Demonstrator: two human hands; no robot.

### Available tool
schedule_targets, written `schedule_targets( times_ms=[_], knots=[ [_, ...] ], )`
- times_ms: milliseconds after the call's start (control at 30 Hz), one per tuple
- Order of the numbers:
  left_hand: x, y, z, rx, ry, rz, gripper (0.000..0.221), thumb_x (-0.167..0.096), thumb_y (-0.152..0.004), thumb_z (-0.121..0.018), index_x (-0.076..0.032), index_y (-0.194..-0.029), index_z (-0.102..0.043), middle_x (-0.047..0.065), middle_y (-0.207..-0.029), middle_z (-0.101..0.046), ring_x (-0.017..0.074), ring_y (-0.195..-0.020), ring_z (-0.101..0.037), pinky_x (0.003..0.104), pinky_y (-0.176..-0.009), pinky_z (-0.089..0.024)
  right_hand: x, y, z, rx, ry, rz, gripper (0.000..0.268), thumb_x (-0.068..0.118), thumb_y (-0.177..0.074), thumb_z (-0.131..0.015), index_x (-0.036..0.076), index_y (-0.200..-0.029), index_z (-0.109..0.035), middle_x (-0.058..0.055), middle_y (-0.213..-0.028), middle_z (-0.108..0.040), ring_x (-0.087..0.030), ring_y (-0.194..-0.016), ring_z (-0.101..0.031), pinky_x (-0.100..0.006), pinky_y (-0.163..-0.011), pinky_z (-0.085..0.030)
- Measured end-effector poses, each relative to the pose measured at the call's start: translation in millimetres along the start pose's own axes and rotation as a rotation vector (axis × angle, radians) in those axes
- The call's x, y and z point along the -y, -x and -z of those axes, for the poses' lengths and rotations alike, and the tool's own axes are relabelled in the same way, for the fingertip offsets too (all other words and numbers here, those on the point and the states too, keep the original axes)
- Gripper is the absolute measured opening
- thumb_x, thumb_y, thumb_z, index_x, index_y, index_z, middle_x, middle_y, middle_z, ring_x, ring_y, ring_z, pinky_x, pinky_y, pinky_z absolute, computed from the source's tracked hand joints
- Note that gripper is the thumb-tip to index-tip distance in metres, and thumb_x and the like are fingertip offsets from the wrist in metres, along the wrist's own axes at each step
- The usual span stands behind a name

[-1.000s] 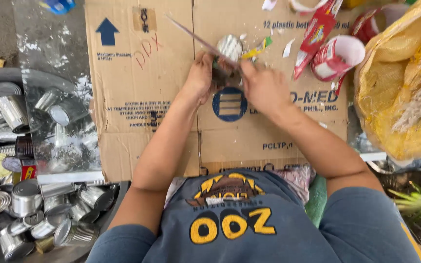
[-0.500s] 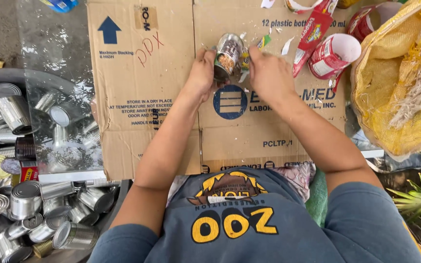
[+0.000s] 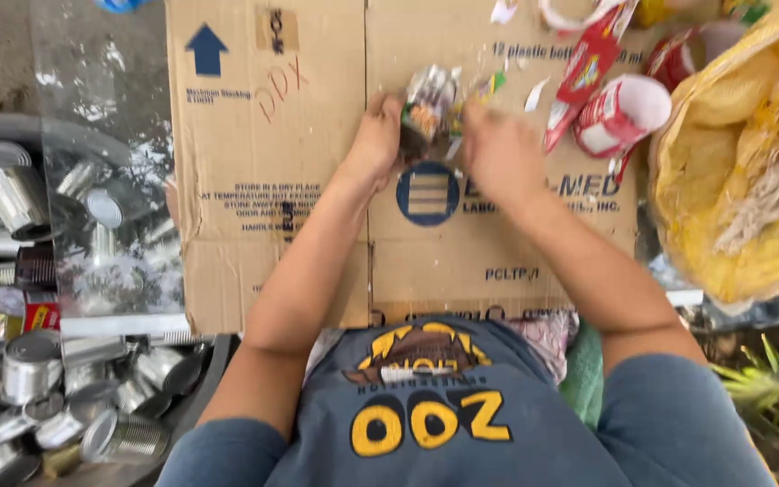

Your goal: Removing labels from metal cans using hands and a knife for recycling

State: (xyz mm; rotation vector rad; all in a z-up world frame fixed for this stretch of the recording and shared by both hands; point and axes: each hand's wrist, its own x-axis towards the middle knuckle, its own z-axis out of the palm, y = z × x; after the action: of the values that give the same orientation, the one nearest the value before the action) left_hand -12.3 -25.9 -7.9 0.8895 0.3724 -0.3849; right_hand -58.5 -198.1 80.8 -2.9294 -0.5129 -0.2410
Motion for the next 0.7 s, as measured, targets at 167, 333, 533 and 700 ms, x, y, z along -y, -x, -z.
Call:
schedule_targets(
  times_ms=[167, 333, 533, 700],
  knots=[
    [11.7, 20.3, -12.4, -0.123, -0.375, -0.185, 0.043, -0.034, -0.101, -0.038, 0.001, -0.122, -0.05, 0.029, -0.099, -0.056, 0.043, -0.081, -0.064, 0.053, -0.048, -0.058, -7.0, 5.8, -9.6, 0.159, 0.128, -0.038, 0.013, 0.023, -0.104, -0.05, 0.015, -0.113, -0.053, -0.017, -0.087, -0.071, -0.048, -0.076, -0.074, -0.06, -0.069, -0.059],
    [1.8, 14.0, -14.7, -0.045, -0.338, -0.235, 0.029, -0.037, -0.101, -0.038, -0.01, -0.103, -0.047, 0.021, -0.066, -0.061, 0.0351, -0.048, -0.071, 0.037, -0.035, -0.06, -7.1, 2.4, -0.2, 0.156, 0.149, 0.009, 0.012, 0.02, -0.106, -0.045, 0.016, -0.109, -0.056, -0.013, -0.087, -0.072, -0.042, -0.075, -0.076, -0.054, -0.069, -0.061],
    [4.4, -0.3, 0.3, -0.08, -0.498, -0.234, 0.059, -0.028, -0.1, -0.038, 0.012, -0.143, -0.041, 0.026, -0.135, -0.059, 0.0274, -0.118, -0.059, 0.031, -0.101, -0.048, 6.2, 5.3, -0.6, -0.087, 0.167, -0.022, 0.012, 0.018, -0.1, -0.059, 0.009, -0.105, -0.052, -0.015, -0.078, -0.069, -0.042, -0.051, -0.062, -0.052, -0.046, -0.048],
    [-15.2, 21.8, -19.2, 0.0, -0.244, -0.093, 0.021, -0.017, -0.101, -0.036, 0.0, -0.11, -0.043, 0.021, -0.078, -0.061, 0.0246, -0.046, -0.059, 0.032, -0.036, -0.047, -14.7, -7.2, -11.4, -0.038, 0.119, -0.066, 0.012, 0.016, -0.106, -0.058, 0.005, -0.108, -0.055, -0.016, -0.078, -0.069, -0.04, -0.055, -0.066, -0.052, -0.052, -0.053]
  ],
)
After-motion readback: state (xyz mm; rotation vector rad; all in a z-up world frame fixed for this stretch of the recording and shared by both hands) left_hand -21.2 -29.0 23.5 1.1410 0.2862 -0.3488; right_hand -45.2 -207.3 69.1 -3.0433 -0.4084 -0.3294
